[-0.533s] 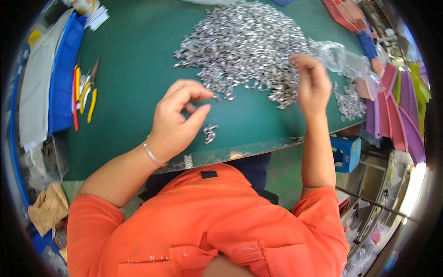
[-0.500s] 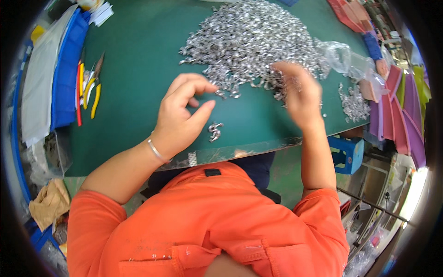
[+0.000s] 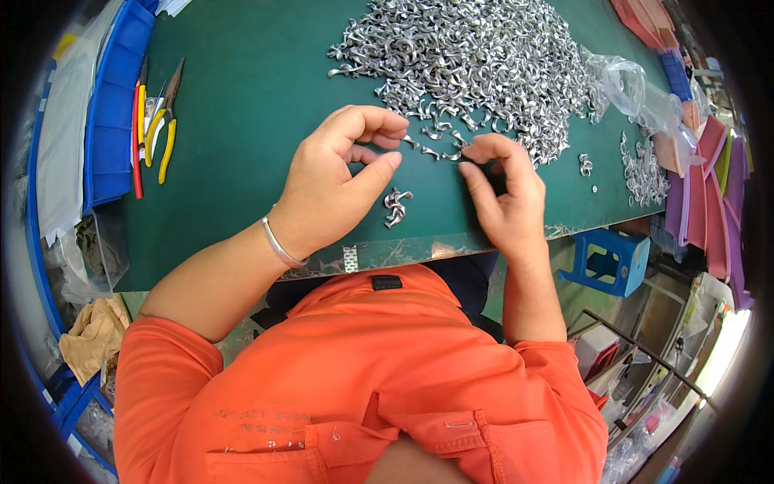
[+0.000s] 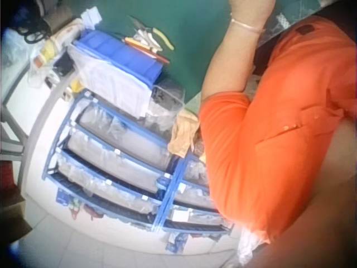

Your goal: The person picks up small metal clips one at a time from a pile on a green table by hand, turning each one over and setting it back down.

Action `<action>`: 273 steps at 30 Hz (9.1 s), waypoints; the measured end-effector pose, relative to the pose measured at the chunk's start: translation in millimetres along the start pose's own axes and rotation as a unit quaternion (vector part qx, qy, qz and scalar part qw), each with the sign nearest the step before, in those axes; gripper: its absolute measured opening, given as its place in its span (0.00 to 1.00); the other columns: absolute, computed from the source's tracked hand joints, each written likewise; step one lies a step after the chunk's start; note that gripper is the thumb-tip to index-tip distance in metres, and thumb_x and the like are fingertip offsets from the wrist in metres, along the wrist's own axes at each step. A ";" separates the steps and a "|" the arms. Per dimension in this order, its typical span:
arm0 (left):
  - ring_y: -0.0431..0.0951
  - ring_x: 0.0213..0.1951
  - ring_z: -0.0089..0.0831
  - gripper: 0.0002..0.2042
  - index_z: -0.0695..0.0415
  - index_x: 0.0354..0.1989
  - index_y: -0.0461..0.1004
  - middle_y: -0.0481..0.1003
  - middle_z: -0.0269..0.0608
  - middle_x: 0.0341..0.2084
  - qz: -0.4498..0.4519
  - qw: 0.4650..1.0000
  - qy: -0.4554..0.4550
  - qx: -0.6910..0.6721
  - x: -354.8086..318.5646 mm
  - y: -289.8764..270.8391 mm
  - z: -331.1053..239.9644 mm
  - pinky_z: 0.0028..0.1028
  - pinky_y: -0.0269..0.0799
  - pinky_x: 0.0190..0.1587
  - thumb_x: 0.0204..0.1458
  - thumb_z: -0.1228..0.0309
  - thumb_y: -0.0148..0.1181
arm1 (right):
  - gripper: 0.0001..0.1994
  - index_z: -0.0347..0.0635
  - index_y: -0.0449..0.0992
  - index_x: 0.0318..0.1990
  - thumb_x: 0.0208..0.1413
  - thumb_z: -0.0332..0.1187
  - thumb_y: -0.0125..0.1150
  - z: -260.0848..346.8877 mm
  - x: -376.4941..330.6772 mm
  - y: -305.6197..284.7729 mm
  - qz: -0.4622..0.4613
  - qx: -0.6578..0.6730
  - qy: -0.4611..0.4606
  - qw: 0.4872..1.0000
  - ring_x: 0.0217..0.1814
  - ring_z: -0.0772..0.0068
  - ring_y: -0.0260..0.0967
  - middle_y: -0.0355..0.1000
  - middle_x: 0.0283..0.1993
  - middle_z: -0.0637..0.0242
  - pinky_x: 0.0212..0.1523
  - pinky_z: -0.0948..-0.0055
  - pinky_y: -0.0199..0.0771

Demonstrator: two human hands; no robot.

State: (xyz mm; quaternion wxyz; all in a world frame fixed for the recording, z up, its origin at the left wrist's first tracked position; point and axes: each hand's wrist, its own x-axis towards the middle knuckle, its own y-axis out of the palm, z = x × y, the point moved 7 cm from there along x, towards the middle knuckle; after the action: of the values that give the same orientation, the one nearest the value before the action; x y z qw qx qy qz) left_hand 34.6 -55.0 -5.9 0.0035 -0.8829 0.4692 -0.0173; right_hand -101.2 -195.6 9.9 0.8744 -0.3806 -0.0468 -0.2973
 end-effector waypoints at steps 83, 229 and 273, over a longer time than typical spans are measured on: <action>0.78 0.39 0.27 0.07 0.65 0.36 0.75 0.75 0.43 0.38 0.062 0.996 0.059 0.018 -3.5 5.9 -12.6 0.24 0.78 0.44 0.49 0.87 0.61 | 0.16 0.36 0.67 0.40 0.47 0.17 0.68 25.7 -8.1 27.8 -0.054 0.294 -0.053 0.953 0.38 0.72 0.75 0.75 0.37 0.58 0.40 0.75 0.77; 0.80 0.39 0.27 0.10 0.65 0.46 0.69 0.77 0.44 0.38 0.038 0.986 -0.073 -0.142 -1.2 7.5 5.8 0.24 0.78 0.43 0.56 0.83 0.57 | 0.10 0.42 0.69 0.29 0.43 0.18 0.63 14.5 11.5 8.7 -0.144 -0.046 -0.031 0.988 0.33 0.60 0.71 0.74 0.31 0.65 0.40 0.64 0.68; 0.78 0.37 0.21 0.11 0.65 0.44 0.71 0.76 0.38 0.34 0.036 0.985 -0.038 -0.162 -1.4 10.3 1.1 0.20 0.77 0.41 0.53 0.83 0.61 | 0.14 0.38 0.67 0.33 0.44 0.14 0.67 38.6 1.5 19.3 -0.049 0.212 -0.160 0.963 0.34 0.63 0.73 0.75 0.35 0.55 0.34 0.71 0.75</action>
State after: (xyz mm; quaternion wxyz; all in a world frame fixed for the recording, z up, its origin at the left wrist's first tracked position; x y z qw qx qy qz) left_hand 25.3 -59.6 -7.3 -0.1217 -0.8544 0.4967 0.0926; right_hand -83.7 -159.3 25.3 0.9006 -0.2262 -0.2669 -0.2579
